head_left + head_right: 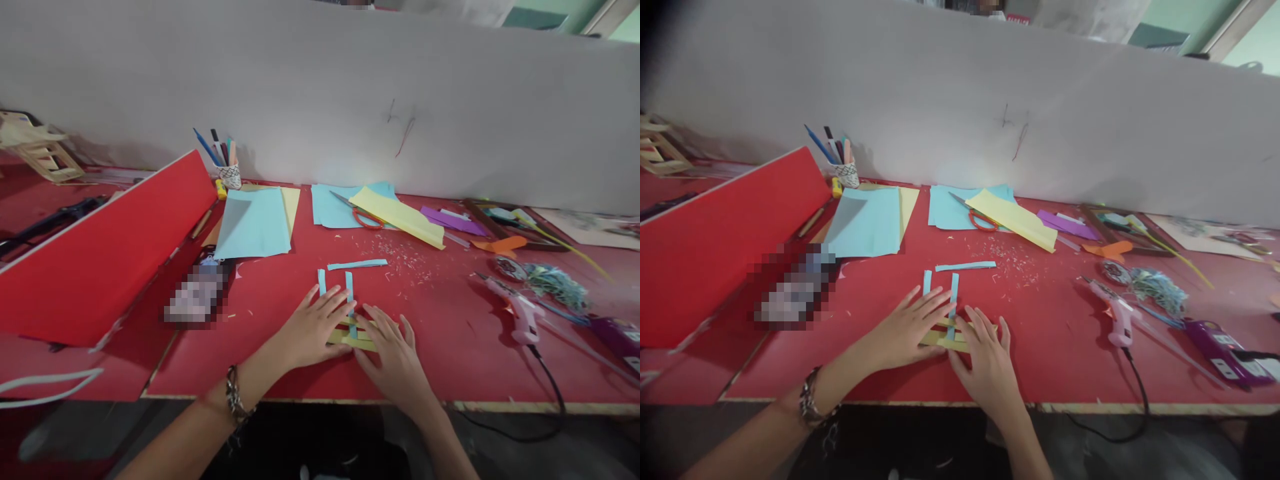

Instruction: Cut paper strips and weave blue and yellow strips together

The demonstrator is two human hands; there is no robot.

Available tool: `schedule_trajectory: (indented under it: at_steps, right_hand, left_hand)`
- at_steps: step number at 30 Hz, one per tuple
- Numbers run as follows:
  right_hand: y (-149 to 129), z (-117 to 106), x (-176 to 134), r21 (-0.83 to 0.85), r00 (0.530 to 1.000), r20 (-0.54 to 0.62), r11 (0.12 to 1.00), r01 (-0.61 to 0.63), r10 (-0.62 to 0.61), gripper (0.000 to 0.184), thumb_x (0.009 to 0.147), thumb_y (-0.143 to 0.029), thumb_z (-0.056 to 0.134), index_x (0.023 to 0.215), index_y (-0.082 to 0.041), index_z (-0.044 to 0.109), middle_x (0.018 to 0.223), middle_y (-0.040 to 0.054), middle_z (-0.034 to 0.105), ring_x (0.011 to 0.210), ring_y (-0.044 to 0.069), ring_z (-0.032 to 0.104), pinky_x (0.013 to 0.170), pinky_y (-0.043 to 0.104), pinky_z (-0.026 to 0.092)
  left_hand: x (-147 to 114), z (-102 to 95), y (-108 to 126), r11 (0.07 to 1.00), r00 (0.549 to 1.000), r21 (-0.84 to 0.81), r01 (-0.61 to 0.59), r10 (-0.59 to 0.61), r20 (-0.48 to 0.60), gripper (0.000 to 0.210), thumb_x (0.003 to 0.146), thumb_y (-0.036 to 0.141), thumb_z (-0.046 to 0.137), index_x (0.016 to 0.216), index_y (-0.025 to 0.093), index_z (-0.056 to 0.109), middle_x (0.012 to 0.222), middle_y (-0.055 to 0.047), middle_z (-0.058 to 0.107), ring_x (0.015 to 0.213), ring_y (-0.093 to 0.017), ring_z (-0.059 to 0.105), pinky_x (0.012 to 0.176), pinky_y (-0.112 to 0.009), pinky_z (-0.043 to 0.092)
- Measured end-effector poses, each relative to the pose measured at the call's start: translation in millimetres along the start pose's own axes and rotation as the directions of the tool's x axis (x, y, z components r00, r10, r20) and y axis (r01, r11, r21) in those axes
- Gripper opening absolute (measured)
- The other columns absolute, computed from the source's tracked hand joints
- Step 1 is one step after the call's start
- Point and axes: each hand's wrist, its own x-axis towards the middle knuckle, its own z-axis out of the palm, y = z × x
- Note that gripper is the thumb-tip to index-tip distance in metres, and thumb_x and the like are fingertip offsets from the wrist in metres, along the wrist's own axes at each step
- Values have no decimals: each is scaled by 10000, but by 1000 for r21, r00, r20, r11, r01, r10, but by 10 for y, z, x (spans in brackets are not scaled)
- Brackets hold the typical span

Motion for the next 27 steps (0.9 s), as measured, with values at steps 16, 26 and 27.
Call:
schedule_trajectory:
  at_steps: [16,26,27]
  right_hand:
    - [-62,-61,32,-8,993,-70,995,-98,97,343,769,-355,459,1058,-194,550,957,85,585,854,227,520,755,381,316]
    - [4,-66,32,111,976,-116,979,-170,182,191,827,-283,398,844,-219,577,851,38,594,786,188,523,713,322,307]
    - [13,-60,35,116,972,-124,976,-184,198,189,826,-287,399,812,-213,572,831,36,595,767,186,524,697,314,308]
  left_hand:
    - [14,142,-38,999,999,16,-33,33,-17,557,836,535,279,1296,223,326,1378,-64,331,1277,-233,248,1026,-457,208]
    - [22,126,-31,1000,999,16,-22,22,-24,524,833,529,304,1263,239,376,1359,-50,368,1266,-223,274,1023,-430,220]
    - [21,125,-30,1000,999,14,-20,21,-24,521,834,525,307,1264,239,375,1360,-50,367,1267,-222,273,1024,-431,219]
